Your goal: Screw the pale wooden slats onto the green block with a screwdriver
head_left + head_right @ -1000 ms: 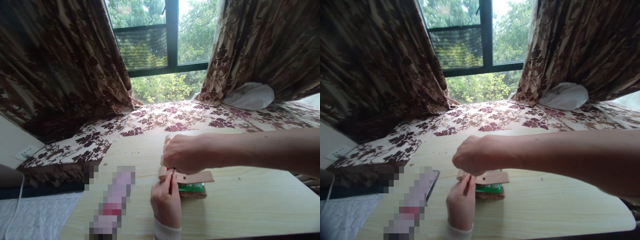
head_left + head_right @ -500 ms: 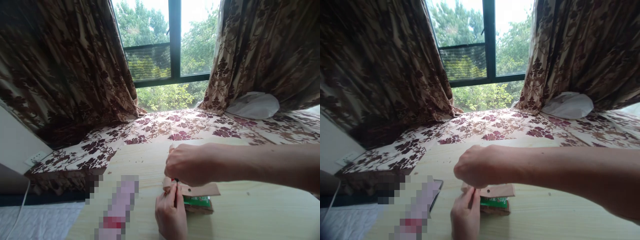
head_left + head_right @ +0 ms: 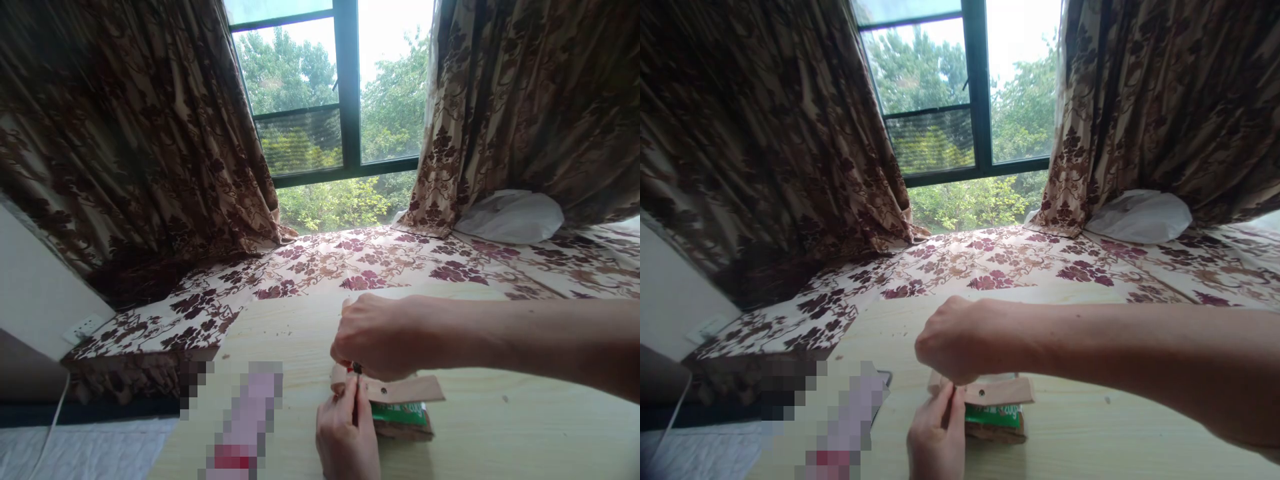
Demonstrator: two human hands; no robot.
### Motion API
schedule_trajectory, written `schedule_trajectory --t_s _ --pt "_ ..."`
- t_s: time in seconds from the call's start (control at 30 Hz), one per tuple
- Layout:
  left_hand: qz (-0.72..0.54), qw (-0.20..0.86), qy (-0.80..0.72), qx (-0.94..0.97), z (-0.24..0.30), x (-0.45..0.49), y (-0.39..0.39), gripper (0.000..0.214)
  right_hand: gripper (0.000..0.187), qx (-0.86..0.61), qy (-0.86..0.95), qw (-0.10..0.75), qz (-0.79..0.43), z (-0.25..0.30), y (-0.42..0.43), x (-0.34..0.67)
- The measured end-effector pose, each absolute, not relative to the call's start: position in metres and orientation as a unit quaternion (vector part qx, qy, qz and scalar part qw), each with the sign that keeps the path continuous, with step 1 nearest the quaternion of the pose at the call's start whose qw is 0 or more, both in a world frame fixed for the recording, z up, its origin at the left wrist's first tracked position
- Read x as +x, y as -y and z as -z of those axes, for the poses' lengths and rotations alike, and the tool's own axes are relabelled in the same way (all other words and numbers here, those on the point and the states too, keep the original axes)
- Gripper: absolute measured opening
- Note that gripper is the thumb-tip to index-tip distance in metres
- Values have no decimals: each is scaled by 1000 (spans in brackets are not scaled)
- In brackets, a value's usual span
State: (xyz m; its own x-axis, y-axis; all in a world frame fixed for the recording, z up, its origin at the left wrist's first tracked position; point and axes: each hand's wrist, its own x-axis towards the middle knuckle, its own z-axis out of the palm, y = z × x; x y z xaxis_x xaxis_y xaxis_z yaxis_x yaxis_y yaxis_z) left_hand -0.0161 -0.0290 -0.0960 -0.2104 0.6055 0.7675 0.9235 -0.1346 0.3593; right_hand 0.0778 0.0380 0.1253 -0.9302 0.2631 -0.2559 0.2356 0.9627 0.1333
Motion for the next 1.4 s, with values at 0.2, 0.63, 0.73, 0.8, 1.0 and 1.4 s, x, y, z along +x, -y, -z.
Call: schedule_trajectory --t_s 0.2,0.63,0.73,0.8,1.0,1.4 --pt "424 172 647 -610 95 -17 30 16 7 115 -985 127 -36 -118 -38 75" --pt "428 180 633 -619 94 -18 28 19 8 112 -982 145 -51 -130 -32 77" --pt "416 182 637 -623 94 -18 29 20 6 121 -981 146 -34 -125 -32 73" --pt "415 177 640 -622 92 -17 30 18 5 142 -981 127 -34 -120 -36 72" --pt "420 176 635 -623 86 -15 30 18 8 162 -980 107 -48 -121 -38 78" --pt "419 178 634 -625 82 -14 30 18 11 192 -974 119 -15 -119 -39 75"
